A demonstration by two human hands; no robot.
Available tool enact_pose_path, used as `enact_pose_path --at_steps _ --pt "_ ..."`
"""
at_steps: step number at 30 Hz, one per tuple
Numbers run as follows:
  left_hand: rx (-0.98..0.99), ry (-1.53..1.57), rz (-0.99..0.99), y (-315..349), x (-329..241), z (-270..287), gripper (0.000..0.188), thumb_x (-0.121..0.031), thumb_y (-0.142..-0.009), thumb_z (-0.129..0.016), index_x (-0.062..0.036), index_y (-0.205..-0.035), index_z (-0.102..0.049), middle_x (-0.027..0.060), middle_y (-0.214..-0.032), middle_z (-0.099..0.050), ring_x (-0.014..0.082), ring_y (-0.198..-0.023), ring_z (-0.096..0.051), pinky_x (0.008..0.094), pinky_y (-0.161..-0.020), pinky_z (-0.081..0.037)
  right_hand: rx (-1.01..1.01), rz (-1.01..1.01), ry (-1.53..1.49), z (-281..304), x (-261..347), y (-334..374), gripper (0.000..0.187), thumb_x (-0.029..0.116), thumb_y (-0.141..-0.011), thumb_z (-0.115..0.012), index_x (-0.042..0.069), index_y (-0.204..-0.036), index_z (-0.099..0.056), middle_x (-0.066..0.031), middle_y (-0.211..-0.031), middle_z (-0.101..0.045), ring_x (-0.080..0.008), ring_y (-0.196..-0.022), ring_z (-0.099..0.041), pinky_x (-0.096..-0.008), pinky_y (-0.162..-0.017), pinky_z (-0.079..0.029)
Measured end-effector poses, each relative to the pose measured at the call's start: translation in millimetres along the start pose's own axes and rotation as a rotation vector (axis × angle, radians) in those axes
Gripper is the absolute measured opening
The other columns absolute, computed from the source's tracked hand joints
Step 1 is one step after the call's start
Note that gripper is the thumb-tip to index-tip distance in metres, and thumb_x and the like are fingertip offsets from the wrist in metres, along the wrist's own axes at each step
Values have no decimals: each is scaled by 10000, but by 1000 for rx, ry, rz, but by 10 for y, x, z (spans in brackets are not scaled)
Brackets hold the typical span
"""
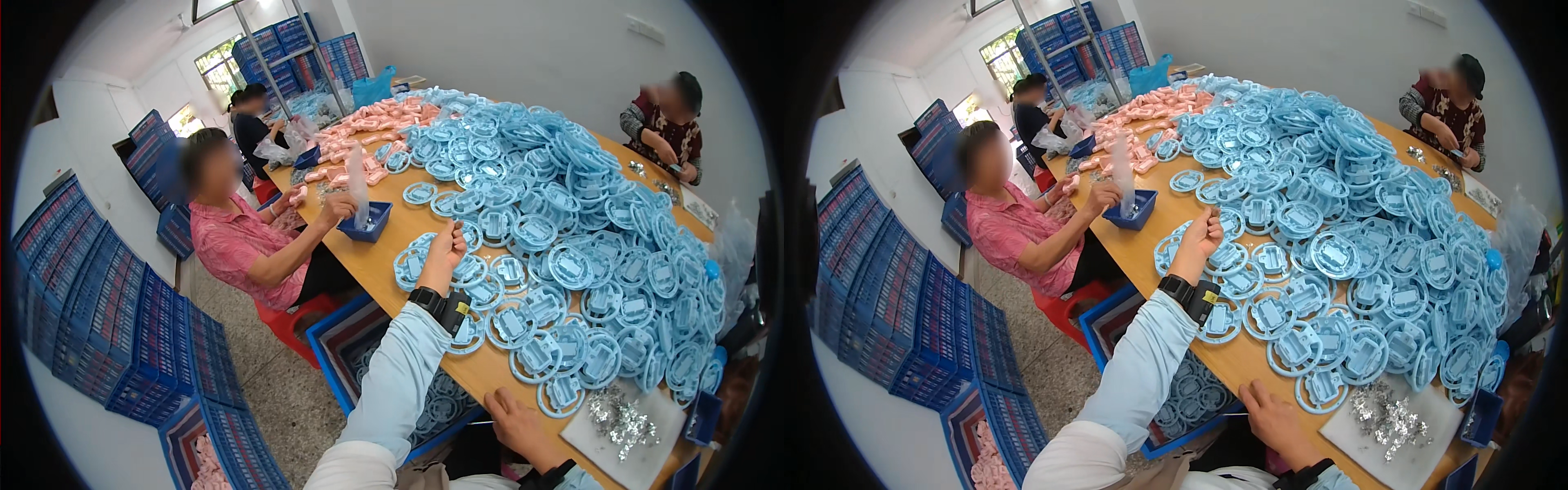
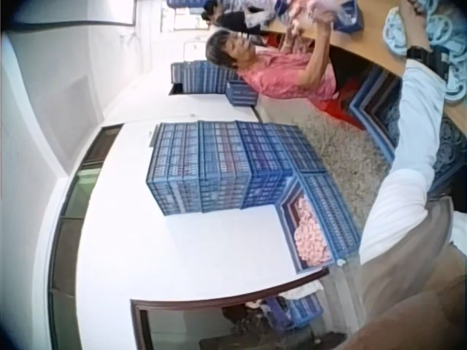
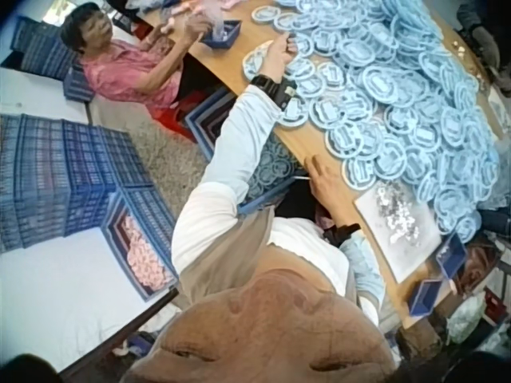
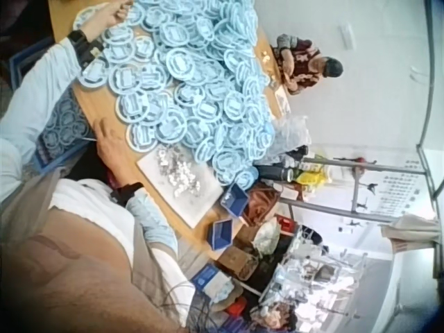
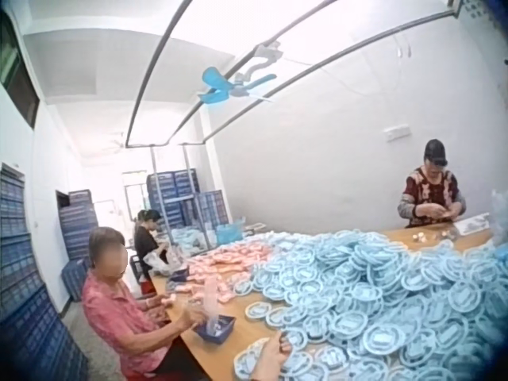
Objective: Assembling circular blue plastic housings by manually inserting small metal or plastic components into pre-molded slots.
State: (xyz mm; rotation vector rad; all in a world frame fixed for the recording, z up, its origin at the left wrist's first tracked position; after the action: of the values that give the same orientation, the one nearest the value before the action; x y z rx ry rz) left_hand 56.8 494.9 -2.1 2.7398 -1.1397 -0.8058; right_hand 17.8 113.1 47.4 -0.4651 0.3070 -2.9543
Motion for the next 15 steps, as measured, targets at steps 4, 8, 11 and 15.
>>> enact_pose_path --at_steps 4,8,11,15 --pt "-104 14 -61 88 -33 31 233 -281 -919 -492 -61 -916 -570 -29 -662 -464 54 -513 -388 169 -426 -355 -19 -1 -15 -20 -24 -5 455 68 -678 -586 108 -1118 -479 -59 -1023 -490 -220 -650 -575 -336 -488 -463" --pt "-238 -138 -92 179 -73 129 254 -285 -915 -503 -50 -902 -597 -38 -656 -468 47 -507 -379 164 -413 -341 -18 -13 -24 15 -28 -6 443 63 -689 -577 107 -1119 -480 -65 -1022 -489 -226 -661 -579 -338 -501 -465" --pt "-184 -407 -134 241 -150 64 237 -270 -856 -601 -36 -893 -611 -55 -575 -405 35 -472 -334 166 -387 -281 -8 -15 -43 17 -31 7 430 60 -700 -568 105 -1119 -481 -76 -1029 -488 -237 -671 -581 -347 -512 -469" --pt "-125 -1167 -379 166 -278 -169 278 -268 -700 -734 -6 -761 -664 15 -595 -566 107 -515 -502 269 -471 -405 -2 -2 -69 18 -25 -12 422 59 -711 -561 102 -1123 -480 -90 -1036 -485 -251 -674 -581 -360 -525 -472"
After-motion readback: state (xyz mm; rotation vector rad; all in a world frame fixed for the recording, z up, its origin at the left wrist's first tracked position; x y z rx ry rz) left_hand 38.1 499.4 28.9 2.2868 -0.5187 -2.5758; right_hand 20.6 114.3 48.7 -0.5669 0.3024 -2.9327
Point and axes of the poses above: each hand's wrist, its own y-axis away from the middle knuckle, its own z-axis out of the back of the hand, x = y × z, the point moved 10 cm from there along -y, towards the middle knuckle
